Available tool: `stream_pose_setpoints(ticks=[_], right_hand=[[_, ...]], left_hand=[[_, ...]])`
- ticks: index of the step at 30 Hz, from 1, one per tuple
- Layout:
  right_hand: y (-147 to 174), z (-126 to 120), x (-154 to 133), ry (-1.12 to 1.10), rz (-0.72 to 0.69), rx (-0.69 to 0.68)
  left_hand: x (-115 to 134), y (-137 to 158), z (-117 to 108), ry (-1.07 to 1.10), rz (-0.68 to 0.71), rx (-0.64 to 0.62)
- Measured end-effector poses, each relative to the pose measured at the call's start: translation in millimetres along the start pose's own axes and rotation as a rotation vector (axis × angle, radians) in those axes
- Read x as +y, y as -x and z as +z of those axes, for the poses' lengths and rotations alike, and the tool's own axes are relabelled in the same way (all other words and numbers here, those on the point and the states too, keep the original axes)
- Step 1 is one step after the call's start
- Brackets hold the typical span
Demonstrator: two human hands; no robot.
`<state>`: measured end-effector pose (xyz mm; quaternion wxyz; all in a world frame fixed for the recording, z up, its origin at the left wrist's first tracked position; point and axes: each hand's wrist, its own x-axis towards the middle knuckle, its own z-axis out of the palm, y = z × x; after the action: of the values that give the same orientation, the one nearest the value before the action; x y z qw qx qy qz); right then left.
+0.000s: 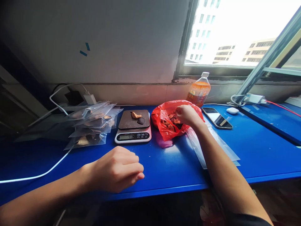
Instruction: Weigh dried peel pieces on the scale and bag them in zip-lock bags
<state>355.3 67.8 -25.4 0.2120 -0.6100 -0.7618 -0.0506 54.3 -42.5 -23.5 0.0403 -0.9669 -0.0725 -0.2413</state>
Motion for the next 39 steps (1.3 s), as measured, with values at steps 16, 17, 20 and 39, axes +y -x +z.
stream_pose_setpoints(ticks=[16,17,20,39], right_hand=[[-3.3,26.6,-41.9,-0.166,-0.01,-0.161],[-3.4,26.5,-41.3,-0.179,-0.002,-0.174],[-3.3,25.6,-42.8,-0.209,0.025,-0.187],[7.0,-27.7,-43.8,-0.21,-0.053,0.194]], left_hand=[[-8.6,3.8,10.7,0.119,-0.085,-0.177],[-9.9,3.6,8.7,0.115,-0.088,-0.167],[-13.2,3.7,4.6,0.103,-0.091,-0.13],[-15.0,6.4,4.5,0.087,-0.113,-0.135]])
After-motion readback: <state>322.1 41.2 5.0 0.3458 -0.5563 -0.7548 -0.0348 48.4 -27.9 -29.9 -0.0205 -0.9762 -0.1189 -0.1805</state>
